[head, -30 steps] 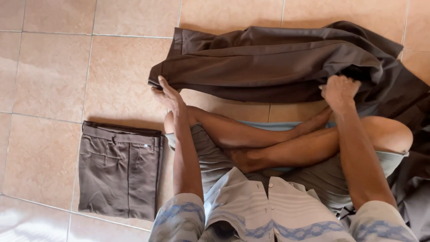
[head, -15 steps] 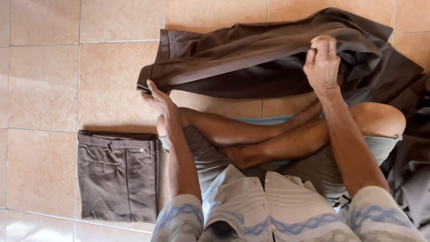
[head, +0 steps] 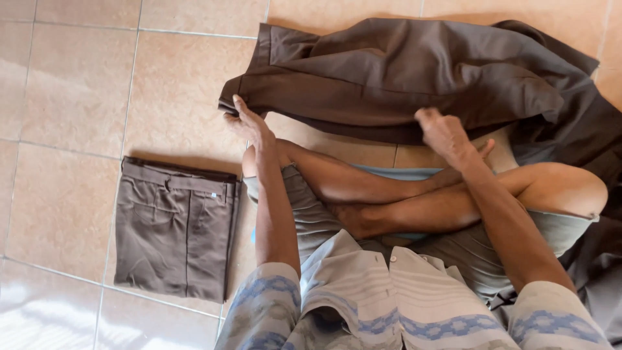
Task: A person sitting on the floor is folding brown pants into neat rectangles.
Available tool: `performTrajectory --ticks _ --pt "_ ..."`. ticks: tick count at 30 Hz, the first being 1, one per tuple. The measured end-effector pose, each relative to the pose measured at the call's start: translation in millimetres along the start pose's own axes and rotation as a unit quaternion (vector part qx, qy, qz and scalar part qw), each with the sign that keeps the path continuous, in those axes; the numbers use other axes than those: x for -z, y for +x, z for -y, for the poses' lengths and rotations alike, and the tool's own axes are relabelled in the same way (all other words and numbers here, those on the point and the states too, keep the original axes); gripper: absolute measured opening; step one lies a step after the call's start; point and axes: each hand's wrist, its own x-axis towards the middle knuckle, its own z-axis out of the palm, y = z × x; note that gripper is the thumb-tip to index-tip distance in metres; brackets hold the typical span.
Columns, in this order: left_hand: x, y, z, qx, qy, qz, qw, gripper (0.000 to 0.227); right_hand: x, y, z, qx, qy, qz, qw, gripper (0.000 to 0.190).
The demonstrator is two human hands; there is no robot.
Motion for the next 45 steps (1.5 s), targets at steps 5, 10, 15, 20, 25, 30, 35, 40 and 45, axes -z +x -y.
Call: performTrajectory --ticks 5,10,15,20,25,30,35,40,45 --pt "1.7 20.9 22.2 -0.001 -0.034 -0.004 0.999 0.06 90.3 11.0 -6.7 -0.111 0.145 -0.196 0.963 0.025" --pt "0.3 -7.6 -13.9 0.012 -0.047 -0.014 0.999 0.061 59.7 5.6 -0.7 -0.036 0.191 -0.123 0.973 0.012" --pt "1.0 -1.3 -10.5 0.029 -0.108 -0.02 0.994 0.06 65.3 9.6 9.8 -0.018 0.188 -0.166 0.968 0.025" --pt "3.1 -13.5 -30.4 0.07 -0.174 -0.052 0.981 0.063 66.7 -0.8 35.6 0.066 0.06 -0.237 0.967 0.057" --pt "5.2 -6.8 -25.1 0.085 -0.181 -0.05 0.979 0.062 40.9 16.2 12.6 0.032 0.022 -0.275 0.961 0.023" --pt "8.1 2.8 -11.0 0.085 -0.186 -0.032 0.978 0.063 90.8 8.7 -21.7 -0.035 0.008 -0.37 0.928 0.003" --pt "7.3 2.2 -10.7 0.07 -0.178 -0.026 0.981 0.064 119.8 2.5 -36.0 -0.121 -0.061 -0.38 0.915 0.021" --pt "3.0 -4.6 -1.9 -0.029 0.187 0.035 0.981 0.079 125.0 5.4 -35.2 -0.112 -0.063 -0.387 0.913 0.016" --pt "-18.8 -150.3 -76.5 -0.418 0.512 0.008 0.75 0.081 137.2 24.3 -23.2 -0.103 -0.04 -0.412 0.904 0.014"
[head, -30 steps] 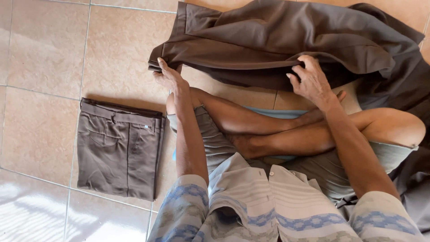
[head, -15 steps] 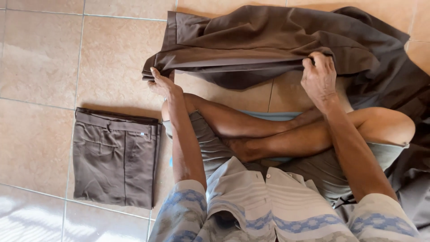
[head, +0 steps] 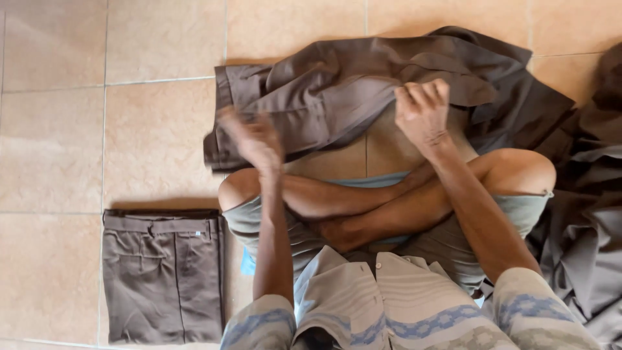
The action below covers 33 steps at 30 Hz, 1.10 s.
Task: A person sitting on the floor is folding brown pants into neat rectangles.
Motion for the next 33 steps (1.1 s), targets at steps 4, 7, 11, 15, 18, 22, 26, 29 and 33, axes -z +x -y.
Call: performTrajectory --ticks 4,7,11,15,18,22,26,29,33 --pt "61.1 -61.4 -95.4 -0.143 -0.38 0.334 0.851 0.071 7.1 34.0 32.0 0.025 0.048 -0.049 0.997 0.009" --pt "24.9 -75.4 -119.7 -0.267 -0.409 0.353 0.798 0.06 30.5 62.1 48.7 0.016 0.055 -0.068 0.996 0.01" --pt "5.9 -67.3 -122.1 -0.37 -0.329 0.254 0.831 0.05 24.3 62.9 50.6 -0.03 0.034 -0.047 0.998 0.021" --pt "65.0 -5.1 -97.3 -0.401 -0.299 0.109 0.859 0.04 -18.4 19.1 22.8 -0.086 0.035 0.02 0.995 0.049" --pt "56.9 39.1 -61.7 -0.388 -0.301 0.019 0.871 0.039 -61.8 -31.1 -10.3 -0.11 -0.003 0.035 0.993 0.026" --pt "40.0 72.8 -19.3 -0.277 -0.367 0.042 0.887 0.04 -56.1 -46.4 -20.3 -0.156 -0.054 0.122 0.979 0.038" --pt "63.1 82.0 -8.1 -0.208 -0.416 0.034 0.885 0.033 -67.1 -78.1 -23.5 -0.201 -0.025 0.139 0.969 0.029" --pt "60.2 88.5 5.9 -0.191 -0.406 0.021 0.893 0.026 -82.6 -117.8 -29.6 -0.256 -0.025 0.275 0.927 0.032" --pt "36.2 102.1 23.1 -0.138 -0.459 0.014 0.877 0.02 -3.0 -47.6 -24.7 -0.304 -0.006 0.224 0.926 0.018"
